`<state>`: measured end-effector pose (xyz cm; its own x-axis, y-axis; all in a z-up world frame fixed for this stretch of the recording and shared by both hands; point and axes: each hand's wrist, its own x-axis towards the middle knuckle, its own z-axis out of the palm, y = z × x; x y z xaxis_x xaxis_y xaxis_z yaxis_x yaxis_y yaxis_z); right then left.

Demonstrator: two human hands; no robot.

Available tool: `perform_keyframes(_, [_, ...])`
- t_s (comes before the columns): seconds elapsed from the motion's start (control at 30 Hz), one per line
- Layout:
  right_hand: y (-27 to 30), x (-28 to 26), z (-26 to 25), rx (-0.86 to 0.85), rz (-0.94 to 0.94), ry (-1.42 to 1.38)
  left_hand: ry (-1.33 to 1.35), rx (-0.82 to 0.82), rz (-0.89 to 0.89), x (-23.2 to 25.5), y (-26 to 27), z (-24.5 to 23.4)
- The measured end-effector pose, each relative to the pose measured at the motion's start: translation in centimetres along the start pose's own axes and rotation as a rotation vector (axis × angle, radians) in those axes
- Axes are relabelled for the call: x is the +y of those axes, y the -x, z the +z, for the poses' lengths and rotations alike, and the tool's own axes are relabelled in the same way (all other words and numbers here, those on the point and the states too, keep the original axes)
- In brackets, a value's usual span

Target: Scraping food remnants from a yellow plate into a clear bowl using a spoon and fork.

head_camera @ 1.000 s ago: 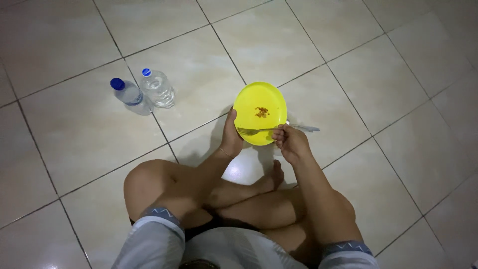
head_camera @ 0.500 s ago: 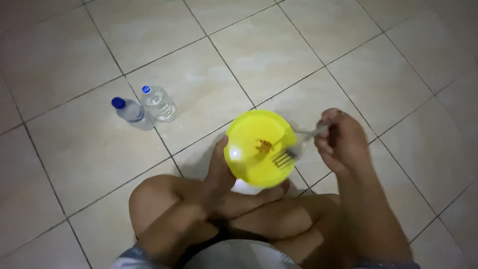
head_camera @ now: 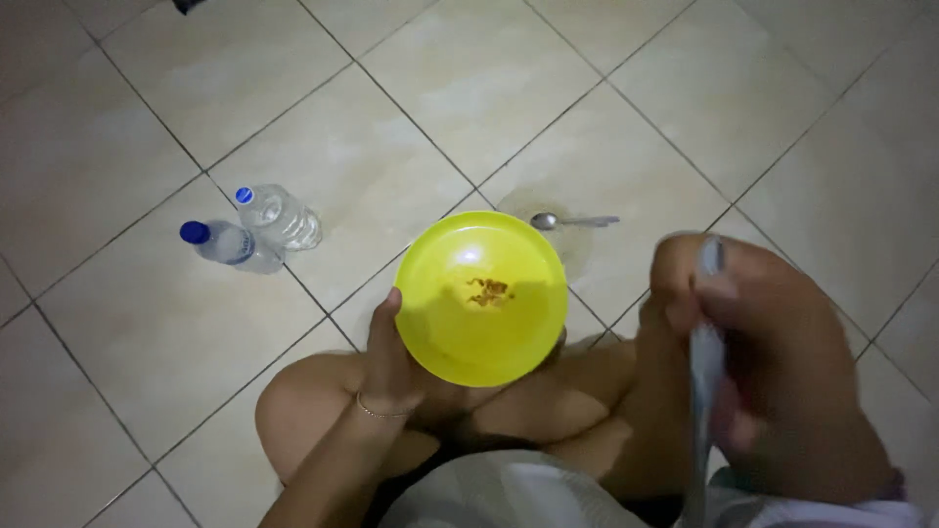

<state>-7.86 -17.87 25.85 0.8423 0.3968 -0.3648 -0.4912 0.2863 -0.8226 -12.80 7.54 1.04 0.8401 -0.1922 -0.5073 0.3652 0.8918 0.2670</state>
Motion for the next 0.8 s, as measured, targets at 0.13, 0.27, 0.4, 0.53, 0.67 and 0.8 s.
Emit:
perform_keyframes(0.13, [-5.8, 1.8, -4.7, -0.182, -0.071, -0.347, -0.154, 0.006, 0.194, 1.0, 0.0, 2.1])
perform_keyframes(0.27, [-10.8, 6.5, -8.7, -0.183, -0.189, -0.334, -0.113, 0.102, 0.284, 0.1, -5.0, -2.5])
perform_keyframes(0.4, [-14.7, 12.3, -11.4, 0.067, -0.144, -0.267, -0.407, -0.113, 0.55, -2.1, -9.3, -9.0])
perform_keyframes(0.53, [-18.3, 17.9, -14.1, 0.302, -0.03, -0.153, 0.161, -0.059, 0.16, -3.2, -13.2, -10.2])
perform_keyframes(0.67, [-20.4, 23.4, -18.4, 0.287, -0.025, -0.212, -0.054, -0.046, 0.148, -3.1, -15.0, -11.5])
perform_keyframes(0.8, [-22.6, 25.4, -20.0, 0.282, -0.097, -0.058, 0.154, -0.125, 0.074, -2.4, -15.1, -10.9])
